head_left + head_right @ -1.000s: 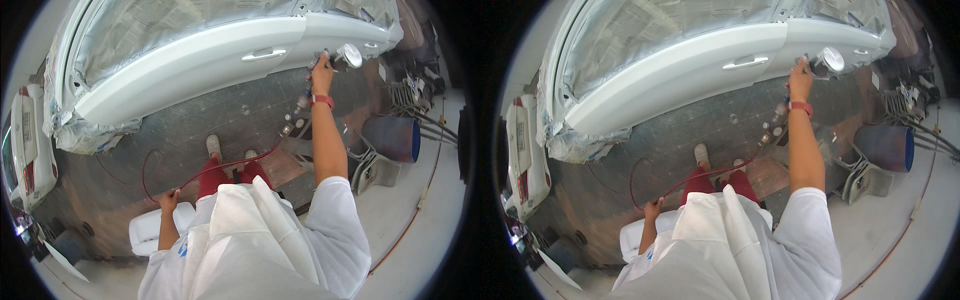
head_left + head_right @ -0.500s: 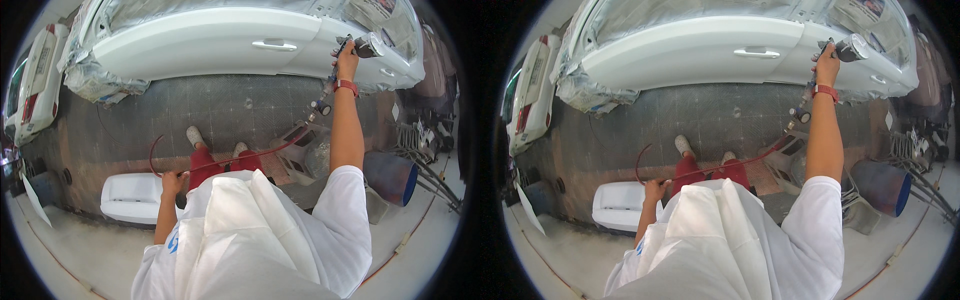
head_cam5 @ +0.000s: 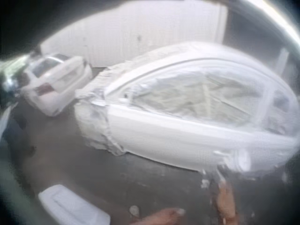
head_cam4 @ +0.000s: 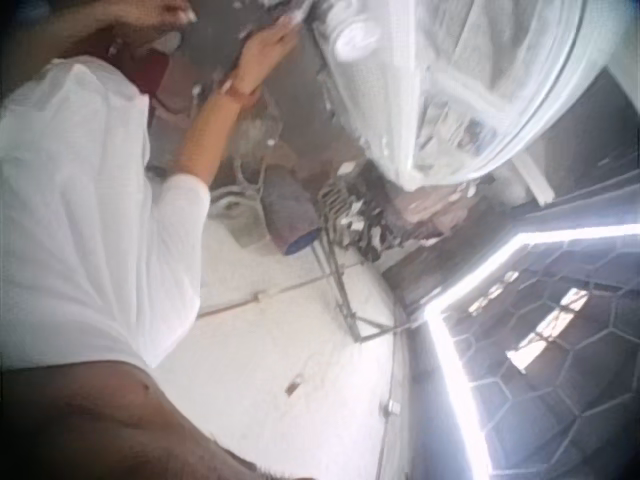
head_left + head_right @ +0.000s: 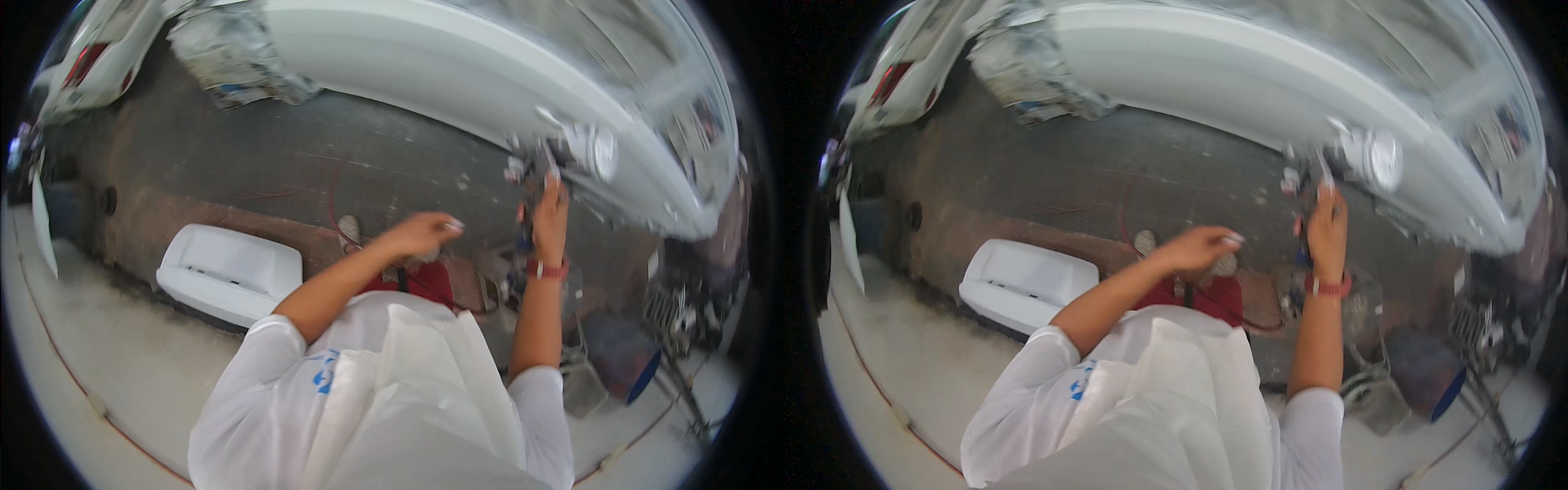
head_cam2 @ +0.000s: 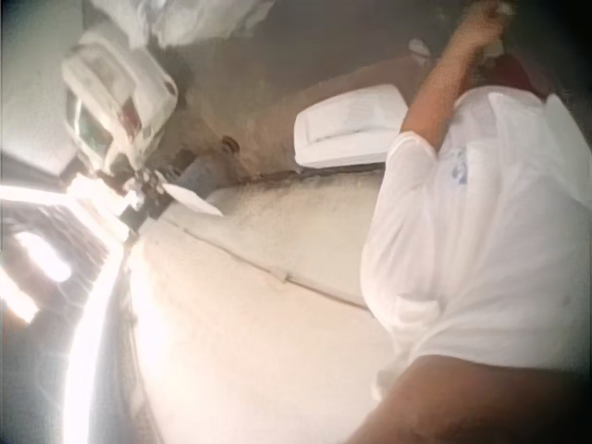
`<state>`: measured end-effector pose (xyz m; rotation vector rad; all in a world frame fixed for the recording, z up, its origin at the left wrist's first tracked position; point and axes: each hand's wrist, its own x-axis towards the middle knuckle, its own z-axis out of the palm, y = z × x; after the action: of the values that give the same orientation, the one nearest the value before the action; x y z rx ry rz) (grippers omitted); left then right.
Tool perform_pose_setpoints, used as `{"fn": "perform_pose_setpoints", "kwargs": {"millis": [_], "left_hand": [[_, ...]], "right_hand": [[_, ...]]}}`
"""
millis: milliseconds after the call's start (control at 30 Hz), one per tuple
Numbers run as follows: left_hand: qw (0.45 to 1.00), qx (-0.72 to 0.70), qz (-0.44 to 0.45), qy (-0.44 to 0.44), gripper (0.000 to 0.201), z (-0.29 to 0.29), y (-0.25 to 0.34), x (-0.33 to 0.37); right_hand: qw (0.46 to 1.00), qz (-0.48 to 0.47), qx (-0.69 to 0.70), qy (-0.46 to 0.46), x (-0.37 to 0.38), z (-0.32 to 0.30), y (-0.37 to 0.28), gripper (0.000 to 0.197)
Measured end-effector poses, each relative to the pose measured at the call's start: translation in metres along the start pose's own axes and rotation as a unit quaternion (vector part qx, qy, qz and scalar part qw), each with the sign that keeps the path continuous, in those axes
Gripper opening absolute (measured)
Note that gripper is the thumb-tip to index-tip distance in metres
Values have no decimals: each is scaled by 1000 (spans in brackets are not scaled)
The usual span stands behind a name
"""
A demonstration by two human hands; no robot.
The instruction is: The person uses a spray gun to apply white paint to a car bumper and then to a car door. They move around the parts to cover different areas, holding the spray gun in the right hand and the hose in the left.
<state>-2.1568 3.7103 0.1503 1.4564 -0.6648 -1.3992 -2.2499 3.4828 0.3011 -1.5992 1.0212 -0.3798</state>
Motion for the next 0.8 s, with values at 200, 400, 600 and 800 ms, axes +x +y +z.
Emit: {"fn": "perform_pose_setpoints", "kwargs": {"millis": [200, 400, 600, 800], "left_hand": [[941, -255, -120, -187, 37, 20, -3, -8], [931, -302, 51, -197, 15, 34, -35, 12], [948, -245, -56, -196, 19, 56, -5, 13], [932, -240, -101, -251, 27, 149, -11, -5]], "right_hand": [[977, -84, -197, -19, -94, 78, 25, 51], [960, -85, -251, -85, -106, 79, 11, 57], [950, -75, -285, -100, -135, 32, 23, 56], [936, -182, -252, -165, -184, -46, 67, 54]]}}
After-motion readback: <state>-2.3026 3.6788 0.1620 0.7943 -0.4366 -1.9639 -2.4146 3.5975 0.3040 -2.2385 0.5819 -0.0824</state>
